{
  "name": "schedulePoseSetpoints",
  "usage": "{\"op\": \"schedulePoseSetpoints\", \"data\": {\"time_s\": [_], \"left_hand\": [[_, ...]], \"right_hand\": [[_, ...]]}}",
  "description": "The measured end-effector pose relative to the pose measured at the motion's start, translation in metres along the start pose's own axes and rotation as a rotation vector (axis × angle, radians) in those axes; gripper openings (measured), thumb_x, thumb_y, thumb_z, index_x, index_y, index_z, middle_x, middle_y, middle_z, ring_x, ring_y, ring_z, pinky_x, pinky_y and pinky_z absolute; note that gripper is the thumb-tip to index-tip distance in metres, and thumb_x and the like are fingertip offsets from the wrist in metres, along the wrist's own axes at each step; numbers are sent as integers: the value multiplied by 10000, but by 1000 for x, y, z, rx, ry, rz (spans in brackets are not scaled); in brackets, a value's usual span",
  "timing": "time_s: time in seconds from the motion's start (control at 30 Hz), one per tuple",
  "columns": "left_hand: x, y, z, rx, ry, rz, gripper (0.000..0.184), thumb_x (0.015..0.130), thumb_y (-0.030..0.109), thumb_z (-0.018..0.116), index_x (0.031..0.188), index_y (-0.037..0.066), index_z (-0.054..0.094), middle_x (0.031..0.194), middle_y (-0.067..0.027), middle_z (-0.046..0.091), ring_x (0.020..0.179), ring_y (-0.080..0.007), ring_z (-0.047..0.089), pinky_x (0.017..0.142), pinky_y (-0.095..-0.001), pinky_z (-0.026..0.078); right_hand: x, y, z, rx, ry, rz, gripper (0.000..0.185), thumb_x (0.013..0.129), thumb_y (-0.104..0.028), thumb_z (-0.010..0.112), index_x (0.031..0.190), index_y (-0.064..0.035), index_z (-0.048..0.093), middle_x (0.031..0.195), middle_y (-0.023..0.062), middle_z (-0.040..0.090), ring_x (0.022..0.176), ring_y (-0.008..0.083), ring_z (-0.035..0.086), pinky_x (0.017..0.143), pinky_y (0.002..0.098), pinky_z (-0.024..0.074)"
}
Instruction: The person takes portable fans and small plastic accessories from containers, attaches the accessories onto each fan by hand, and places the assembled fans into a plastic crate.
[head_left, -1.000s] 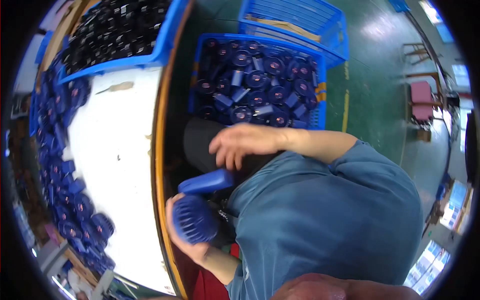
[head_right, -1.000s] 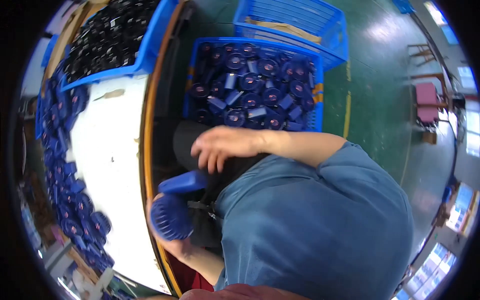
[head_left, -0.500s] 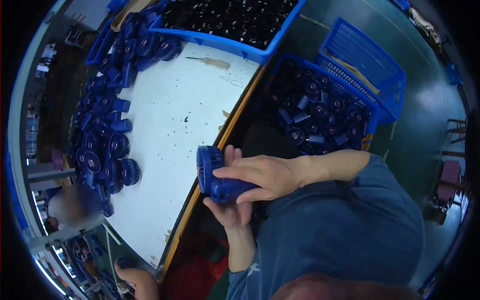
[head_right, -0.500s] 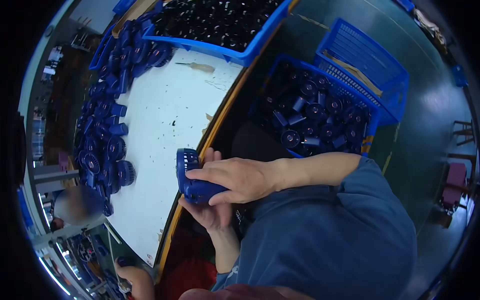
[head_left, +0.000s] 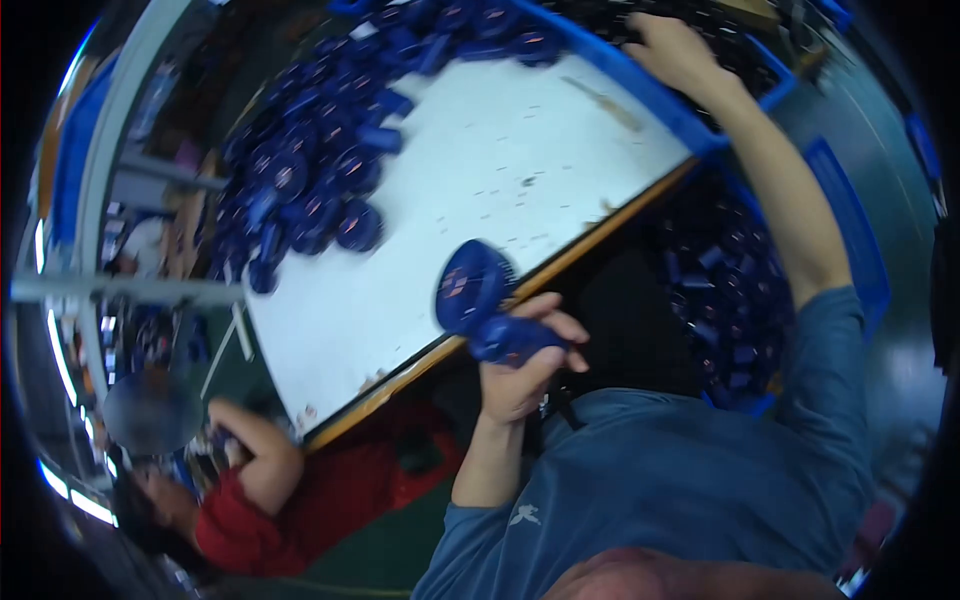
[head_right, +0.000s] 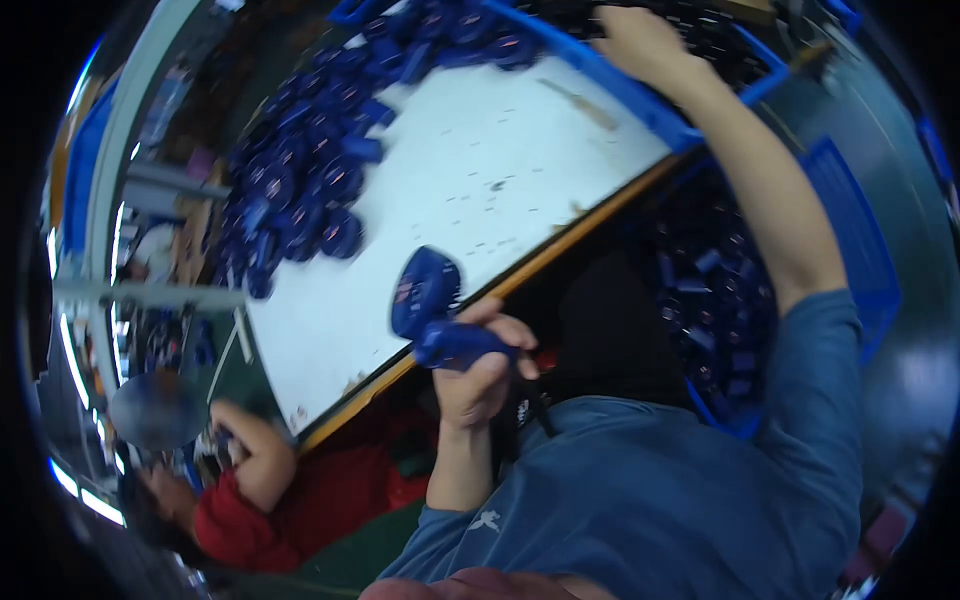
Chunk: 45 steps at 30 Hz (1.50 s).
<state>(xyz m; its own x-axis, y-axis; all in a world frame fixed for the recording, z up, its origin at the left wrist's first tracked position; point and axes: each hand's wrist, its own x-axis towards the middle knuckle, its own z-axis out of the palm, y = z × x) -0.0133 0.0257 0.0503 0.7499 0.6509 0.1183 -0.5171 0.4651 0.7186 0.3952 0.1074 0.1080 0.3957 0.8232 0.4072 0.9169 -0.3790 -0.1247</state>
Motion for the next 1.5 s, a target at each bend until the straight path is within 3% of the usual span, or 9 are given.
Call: {"op": "schedulePoseSetpoints", "data": {"time_s": [0.17,0.4,0.47,0.77,0.97,1.1,1.27,1.4,1.5], "left_hand": [[-4,4,-11,90,17,12,281,860,24,662,1127,-30,590,1105,-162,553,996,-240,624,713,-335,596],[-16,16,-23,140,207,-68,283,851,-9,661,1120,-25,571,1008,-154,618,921,-238,660,685,-329,604],[-20,17,-27,180,256,-113,294,862,49,672,1133,-10,576,940,-101,654,833,-172,667,683,-290,575],[-17,22,-25,148,337,-105,291,861,10,661,1131,-39,564,902,-124,645,819,-194,654,643,-305,578],[-7,24,-19,140,362,-74,295,861,23,671,1128,-42,563,876,-110,636,805,-192,650,635,-298,575],[-3,21,-20,171,366,-87,327,856,52,694,1135,-46,555,868,-110,636,803,-201,648,629,-302,576],[-2,16,-18,195,371,-83,311,860,55,667,1129,-54,556,872,-140,632,811,-226,637,619,-318,575],[0,16,-16,197,373,-103,306,860,51,663,1127,-51,556,876,-135,629,813,-225,636,622,-314,575],[1,18,-15,170,374,-130,308,874,60,665,1138,-49,548,875,-124,629,815,-216,639,625,-305,575]], "right_hand": [[26,14,22,-29,-104,12,198,808,-80,601,979,-6,671,991,252,670,980,401,651,852,491,523],[25,17,18,89,-90,21,160,789,2,605,948,16,620,950,226,664,954,382,646,838,435,513],[25,14,17,38,-123,56,129,790,7,611,919,10,619,926,213,661,921,365,654,820,425,518],[43,22,-4,254,207,-8,285,927,-200,608,1140,-15,653,966,149,705,908,271,682,837,356,511],[32,25,13,261,120,47,304,943,-227,594,1164,-29,658,1063,170,692,985,279,671,893,365,508],[25,31,27,353,122,12,263,926,-214,618,1108,-33,673,967,122,708,911,220,676,833,334,519],[10,18,6,329,-97,51,242,839,-127,693,1039,3,652,965,170,683,917,271,667,839,358,525],[13,18,-10,155,-167,-137,260,822,-108,699,1050,4,645,967,163,680,909,264,666,835,354,528],[20,26,-7,270,90,-138,265,850,-160,677,1069,-11,661,992,182,686,926,313,669,834,380,526]]}}
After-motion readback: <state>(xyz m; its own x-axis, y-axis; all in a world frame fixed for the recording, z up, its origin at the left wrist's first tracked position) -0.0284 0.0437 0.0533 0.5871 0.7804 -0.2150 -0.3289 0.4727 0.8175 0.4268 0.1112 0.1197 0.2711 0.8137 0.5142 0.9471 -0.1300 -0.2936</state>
